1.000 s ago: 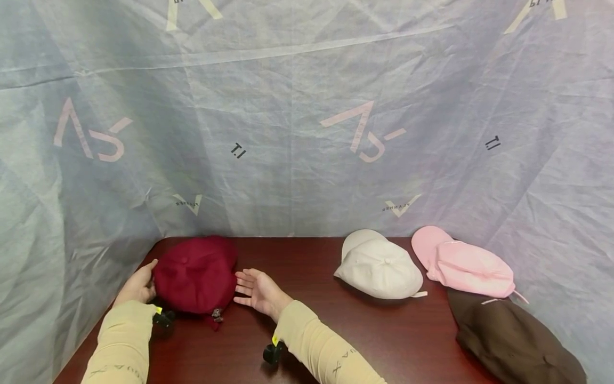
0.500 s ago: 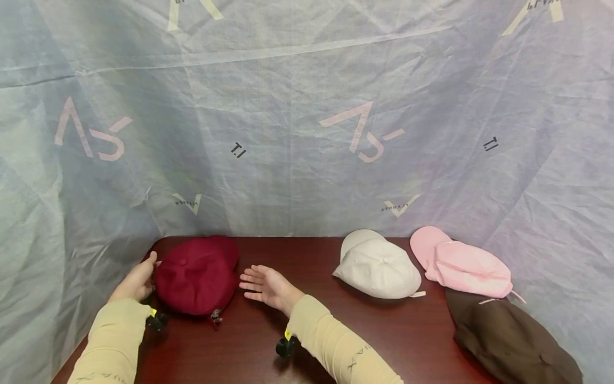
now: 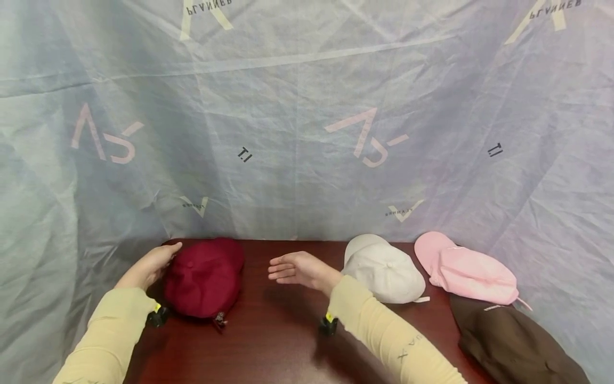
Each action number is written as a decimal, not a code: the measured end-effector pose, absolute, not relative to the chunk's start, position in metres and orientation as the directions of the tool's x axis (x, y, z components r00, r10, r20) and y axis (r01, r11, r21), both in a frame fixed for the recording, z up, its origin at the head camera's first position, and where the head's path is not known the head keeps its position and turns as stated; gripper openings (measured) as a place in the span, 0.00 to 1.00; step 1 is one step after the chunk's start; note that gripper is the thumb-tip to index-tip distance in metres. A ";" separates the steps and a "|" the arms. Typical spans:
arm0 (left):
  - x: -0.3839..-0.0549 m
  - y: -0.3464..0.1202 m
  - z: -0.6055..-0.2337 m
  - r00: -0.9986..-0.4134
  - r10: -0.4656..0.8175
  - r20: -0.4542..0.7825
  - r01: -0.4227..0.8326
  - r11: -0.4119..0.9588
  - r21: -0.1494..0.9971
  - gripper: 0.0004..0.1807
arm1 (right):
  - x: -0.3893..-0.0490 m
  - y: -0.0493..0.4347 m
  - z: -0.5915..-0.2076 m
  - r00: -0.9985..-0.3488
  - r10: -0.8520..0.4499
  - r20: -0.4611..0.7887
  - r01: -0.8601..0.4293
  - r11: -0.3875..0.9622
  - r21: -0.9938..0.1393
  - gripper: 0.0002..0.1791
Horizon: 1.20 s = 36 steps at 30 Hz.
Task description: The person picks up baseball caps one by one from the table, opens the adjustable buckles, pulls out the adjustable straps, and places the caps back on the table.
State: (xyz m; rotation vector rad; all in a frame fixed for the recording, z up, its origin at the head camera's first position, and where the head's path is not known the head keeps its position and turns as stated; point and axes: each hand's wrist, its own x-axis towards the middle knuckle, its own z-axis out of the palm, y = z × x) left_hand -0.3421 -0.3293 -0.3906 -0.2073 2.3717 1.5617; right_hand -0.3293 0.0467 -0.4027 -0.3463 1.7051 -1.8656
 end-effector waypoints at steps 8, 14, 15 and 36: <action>-0.331 -0.289 -0.356 -0.974 0.061 -0.218 -0.140 0.593 0.793 0.37 | -0.325 0.090 -0.356 -0.811 -0.556 -0.182 0.117 0.150 -0.982 0.19; -0.324 -0.252 -0.346 -0.994 0.092 -0.063 0.026 0.741 0.671 0.32 | -0.320 0.118 -0.326 -0.822 -0.541 -0.179 0.021 0.285 -0.958 0.17; -0.323 -0.245 -0.344 -0.994 0.100 -0.034 0.053 0.756 0.652 0.31 | -0.320 0.123 -0.322 -0.823 -0.539 -0.178 0.006 0.305 -0.952 0.17; -0.275 -0.118 -0.341 -0.879 0.333 0.341 0.472 0.705 0.529 0.22 | -0.303 0.209 -0.261 -0.836 -0.523 -0.168 -0.314 0.707 -0.634 0.12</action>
